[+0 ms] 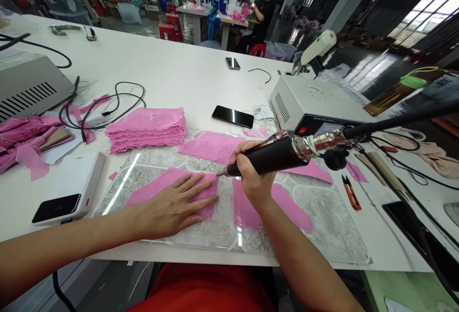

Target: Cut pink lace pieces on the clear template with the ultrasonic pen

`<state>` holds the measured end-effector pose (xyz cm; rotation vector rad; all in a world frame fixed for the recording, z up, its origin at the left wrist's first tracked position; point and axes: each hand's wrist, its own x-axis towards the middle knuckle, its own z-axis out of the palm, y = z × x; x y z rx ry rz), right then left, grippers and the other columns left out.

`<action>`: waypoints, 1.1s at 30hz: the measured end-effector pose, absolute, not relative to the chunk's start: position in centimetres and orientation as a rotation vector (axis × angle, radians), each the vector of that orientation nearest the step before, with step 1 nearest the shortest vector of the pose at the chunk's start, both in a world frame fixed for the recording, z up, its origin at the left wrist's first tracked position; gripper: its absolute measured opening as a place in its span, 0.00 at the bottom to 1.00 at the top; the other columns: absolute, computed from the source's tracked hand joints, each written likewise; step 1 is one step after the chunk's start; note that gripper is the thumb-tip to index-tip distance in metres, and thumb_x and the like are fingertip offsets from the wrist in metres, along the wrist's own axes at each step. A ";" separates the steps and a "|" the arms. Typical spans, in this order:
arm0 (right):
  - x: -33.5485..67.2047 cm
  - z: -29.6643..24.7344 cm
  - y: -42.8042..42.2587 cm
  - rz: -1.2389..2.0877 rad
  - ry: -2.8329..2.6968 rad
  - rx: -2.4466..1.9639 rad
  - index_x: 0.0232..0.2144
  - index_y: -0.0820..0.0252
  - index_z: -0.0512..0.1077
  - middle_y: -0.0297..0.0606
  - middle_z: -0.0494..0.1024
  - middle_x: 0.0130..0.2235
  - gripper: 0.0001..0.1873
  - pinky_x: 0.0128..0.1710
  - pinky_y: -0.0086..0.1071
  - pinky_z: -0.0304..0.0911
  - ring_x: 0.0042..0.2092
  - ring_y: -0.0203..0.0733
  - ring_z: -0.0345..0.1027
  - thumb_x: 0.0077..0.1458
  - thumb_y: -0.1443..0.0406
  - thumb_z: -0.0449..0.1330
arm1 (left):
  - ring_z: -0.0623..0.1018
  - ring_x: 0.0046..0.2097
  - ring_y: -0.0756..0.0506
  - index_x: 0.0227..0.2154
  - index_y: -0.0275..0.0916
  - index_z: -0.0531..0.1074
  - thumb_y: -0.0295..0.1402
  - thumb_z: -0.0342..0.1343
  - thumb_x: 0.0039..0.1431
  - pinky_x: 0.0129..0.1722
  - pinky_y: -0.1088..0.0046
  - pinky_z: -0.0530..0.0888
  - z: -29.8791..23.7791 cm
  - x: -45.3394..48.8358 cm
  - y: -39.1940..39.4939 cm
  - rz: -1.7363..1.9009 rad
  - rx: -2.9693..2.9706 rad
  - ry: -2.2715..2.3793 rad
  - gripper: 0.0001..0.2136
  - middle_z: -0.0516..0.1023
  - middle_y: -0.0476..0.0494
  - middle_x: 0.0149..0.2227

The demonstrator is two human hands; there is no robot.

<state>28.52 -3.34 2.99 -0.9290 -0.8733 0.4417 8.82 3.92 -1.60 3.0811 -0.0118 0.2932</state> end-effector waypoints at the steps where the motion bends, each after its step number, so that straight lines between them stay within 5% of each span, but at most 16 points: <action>1: 28.5 3.0 -3.3 0.437 -0.873 -0.930 0.30 0.56 0.68 0.29 0.70 0.30 0.05 0.28 0.33 0.66 0.26 0.33 0.68 0.48 0.67 0.61 | 0.62 0.65 0.31 0.62 0.43 0.62 0.45 0.45 0.70 0.60 0.48 0.63 -1.4 8.7 3.8 0.288 3.086 -0.023 0.22 0.60 0.34 0.66; 23: 28.8 3.6 -4.9 0.454 -0.793 -0.908 0.28 0.57 0.70 0.29 0.70 0.28 0.05 0.27 0.33 0.66 0.25 0.33 0.67 0.45 0.69 0.61 | 0.66 0.64 0.36 0.61 0.38 0.63 0.44 0.44 0.70 0.63 0.54 0.61 -0.5 6.3 -0.1 0.321 3.070 -0.060 0.22 0.65 0.38 0.64; 33: 27.7 3.3 -5.7 0.553 -0.693 -0.927 0.28 0.54 0.71 0.30 0.66 0.30 0.07 0.30 0.35 0.69 0.27 0.34 0.64 0.42 0.69 0.60 | 0.65 0.65 0.37 0.60 0.30 0.63 0.42 0.43 0.71 0.63 0.56 0.63 -0.5 0.8 -1.0 0.382 3.084 0.438 0.24 0.65 0.35 0.63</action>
